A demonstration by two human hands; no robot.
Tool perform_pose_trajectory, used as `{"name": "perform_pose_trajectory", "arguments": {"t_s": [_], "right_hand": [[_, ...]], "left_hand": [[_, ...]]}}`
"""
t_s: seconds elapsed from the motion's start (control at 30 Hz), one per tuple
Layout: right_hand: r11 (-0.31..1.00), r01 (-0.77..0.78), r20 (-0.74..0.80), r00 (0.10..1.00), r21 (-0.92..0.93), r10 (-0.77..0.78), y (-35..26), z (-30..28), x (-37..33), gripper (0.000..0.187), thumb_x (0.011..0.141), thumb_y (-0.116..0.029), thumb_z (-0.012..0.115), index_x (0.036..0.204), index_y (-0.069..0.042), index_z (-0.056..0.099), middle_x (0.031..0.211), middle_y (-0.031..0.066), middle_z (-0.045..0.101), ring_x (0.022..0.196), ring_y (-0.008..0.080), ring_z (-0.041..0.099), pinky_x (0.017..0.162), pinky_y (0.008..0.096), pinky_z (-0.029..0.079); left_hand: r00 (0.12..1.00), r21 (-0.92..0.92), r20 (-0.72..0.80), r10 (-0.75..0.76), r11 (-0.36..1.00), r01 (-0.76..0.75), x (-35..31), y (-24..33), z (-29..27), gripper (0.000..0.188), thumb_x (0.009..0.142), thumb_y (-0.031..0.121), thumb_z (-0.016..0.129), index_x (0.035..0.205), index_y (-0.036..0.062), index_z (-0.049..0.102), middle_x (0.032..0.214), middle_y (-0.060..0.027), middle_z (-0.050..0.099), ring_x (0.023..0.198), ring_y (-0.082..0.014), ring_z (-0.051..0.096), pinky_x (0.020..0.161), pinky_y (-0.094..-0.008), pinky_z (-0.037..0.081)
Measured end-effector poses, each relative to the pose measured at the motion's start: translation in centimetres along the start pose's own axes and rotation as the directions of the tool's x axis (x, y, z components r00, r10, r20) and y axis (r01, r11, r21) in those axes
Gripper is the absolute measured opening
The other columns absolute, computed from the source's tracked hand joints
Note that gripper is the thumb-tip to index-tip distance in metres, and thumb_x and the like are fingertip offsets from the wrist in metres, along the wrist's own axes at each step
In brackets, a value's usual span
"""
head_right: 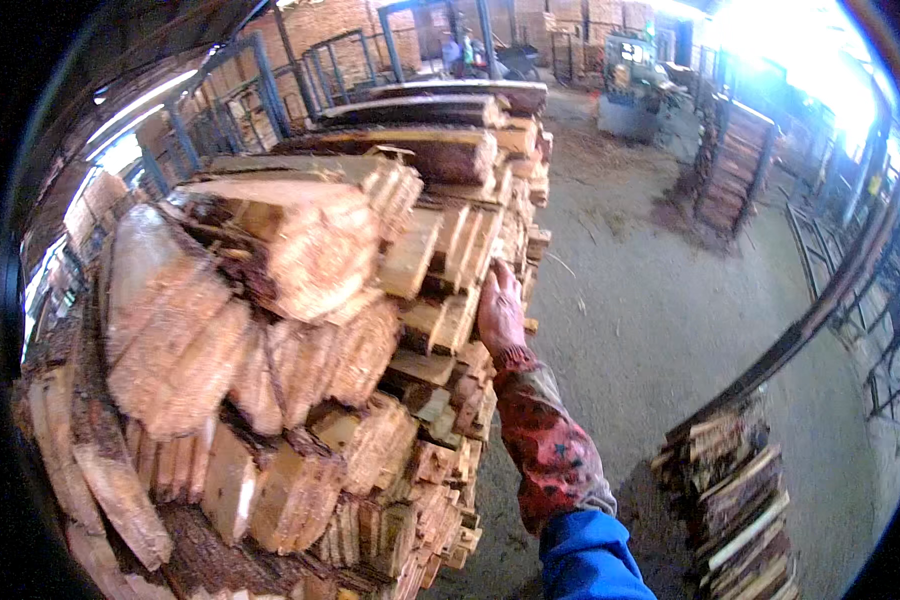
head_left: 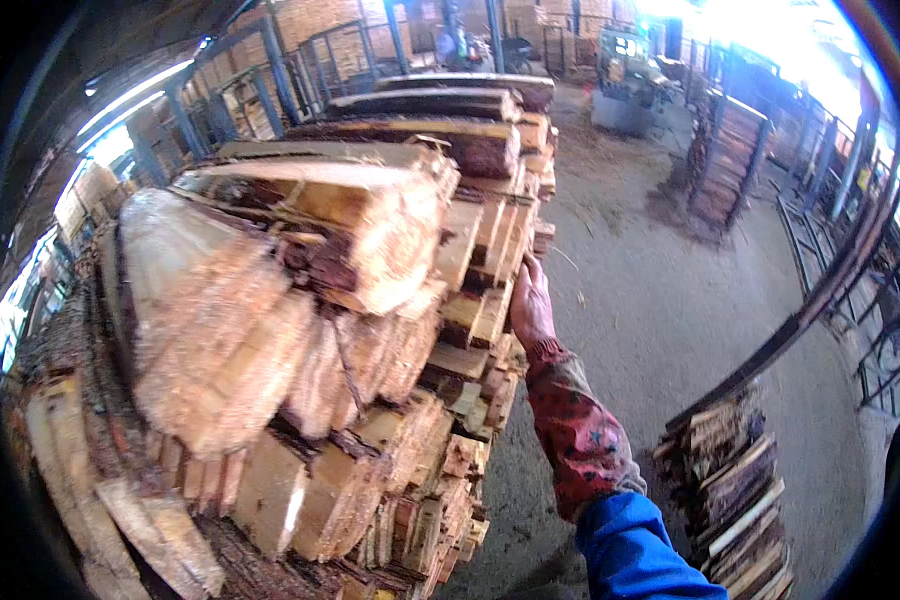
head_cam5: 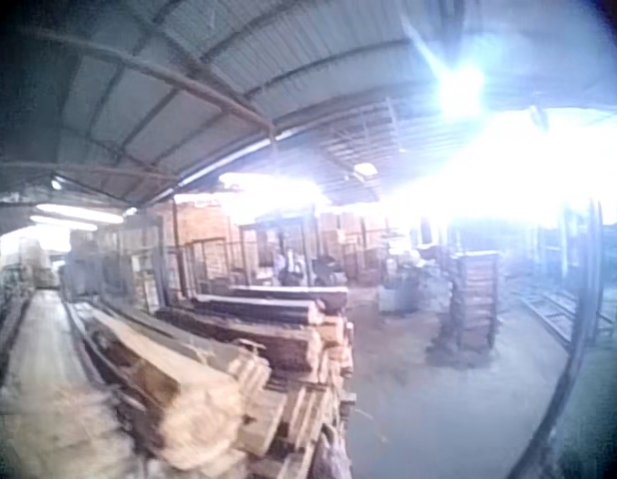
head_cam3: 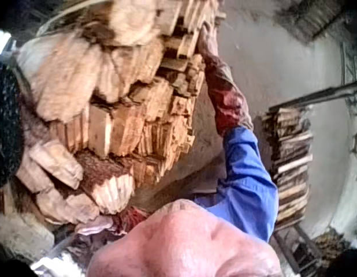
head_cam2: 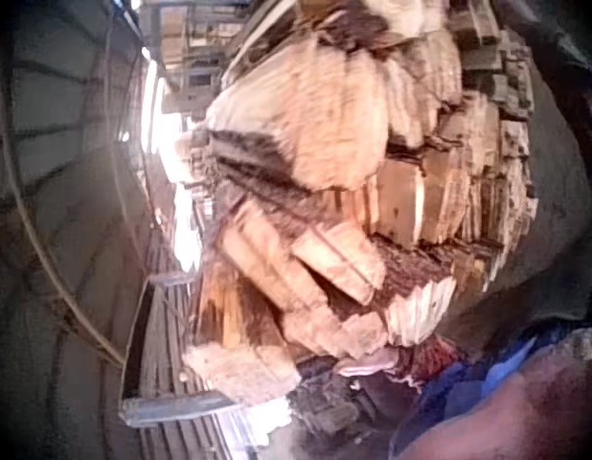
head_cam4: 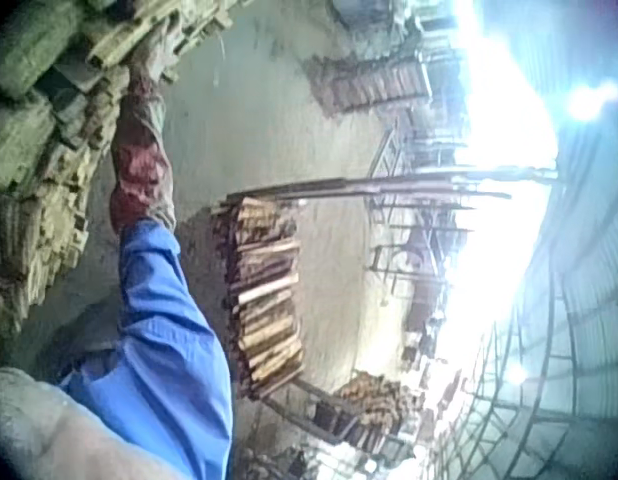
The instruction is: The person picks up planks of wood from a pile and stacks them onto a metal rack. They also use a long metal bar to move a cart and handle wood pieces near a machine. The person works alongside other individuals in a wood processing facility.
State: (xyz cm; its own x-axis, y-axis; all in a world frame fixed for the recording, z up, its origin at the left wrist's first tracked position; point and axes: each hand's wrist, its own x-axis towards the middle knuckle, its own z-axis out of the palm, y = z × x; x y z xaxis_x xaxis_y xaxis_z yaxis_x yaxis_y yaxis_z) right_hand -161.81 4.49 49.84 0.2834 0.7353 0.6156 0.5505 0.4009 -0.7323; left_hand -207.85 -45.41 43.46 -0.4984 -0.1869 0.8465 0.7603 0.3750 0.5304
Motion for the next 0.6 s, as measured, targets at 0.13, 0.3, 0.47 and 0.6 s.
{"name": "perform_pose_trajectory", "arguments": {"t_s": [0.13, 0.3, 0.47, 0.6], "right_hand": [[1.000, -0.020, 0.033, 0.999, -0.008, 0.020, -0.6, 0.7, -0.4, 0.044, 0.094, -0.028, 0.032, 0.129, -0.003, 0.039, 0.125, 0.0223, 0.045, 0.119, 0.0355, 0.040, 0.101, 0.0386, 0.032], [0.983, -0.185, 0.070, 0.980, -0.015, 0.185, -3.4, -0.8, -0.3, 0.049, 0.093, -0.033, 0.032, 0.131, -0.004, 0.039, 0.132, 0.0199, 0.042, 0.125, 0.0338, 0.037, 0.103, 0.0376, 0.030], [0.997, -0.063, 0.068, 0.995, -0.048, 0.066, 0.0, -0.1, 0.6, 0.050, 0.094, -0.034, 0.030, 0.132, -0.004, 0.038, 0.134, 0.0206, 0.040, 0.125, 0.0345, 0.036, 0.103, 0.0374, 0.030], [0.989, 0.043, 0.139, 0.990, -0.144, -0.023, 1.5, -0.2, 1.3, 0.046, 0.095, -0.029, 0.028, 0.130, -0.002, 0.040, 0.137, 0.0203, 0.036, 0.126, 0.0353, 0.035, 0.104, 0.0372, 0.029]], "left_hand": [[0.999, 0.069, -0.052, -0.010, 0.998, 0.014, -1.9, -0.2, -0.9, 0.056, 0.091, 0.040, 0.049, 0.120, -0.0084, 0.046, 0.110, -0.0252, 0.054, 0.101, -0.0412, 0.053, 0.086, -0.0506, 0.044], [0.998, 0.131, -0.031, 0.058, 0.990, -0.053, -2.2, 0.1, -1.6, 0.059, 0.091, 0.043, 0.048, 0.121, -0.0080, 0.042, 0.108, -0.0247, 0.052, 0.099, -0.0432, 0.052, 0.084, -0.0530, 0.043], [0.994, 0.015, -0.030, 0.108, 0.994, -0.108, -2.8, 3.9, -0.5, 0.043, 0.090, 0.025, 0.056, 0.112, -0.0103, 0.046, 0.103, -0.0226, 0.051, 0.096, -0.0458, 0.051, 0.084, -0.0547, 0.043], [0.989, -0.033, -0.106, 0.100, 0.994, -0.104, -3.3, 4.2, 0.0, 0.039, 0.088, 0.024, 0.059, 0.110, -0.0074, 0.049, 0.099, -0.0224, 0.052, 0.095, -0.0426, 0.051, 0.084, -0.0514, 0.043]]}}
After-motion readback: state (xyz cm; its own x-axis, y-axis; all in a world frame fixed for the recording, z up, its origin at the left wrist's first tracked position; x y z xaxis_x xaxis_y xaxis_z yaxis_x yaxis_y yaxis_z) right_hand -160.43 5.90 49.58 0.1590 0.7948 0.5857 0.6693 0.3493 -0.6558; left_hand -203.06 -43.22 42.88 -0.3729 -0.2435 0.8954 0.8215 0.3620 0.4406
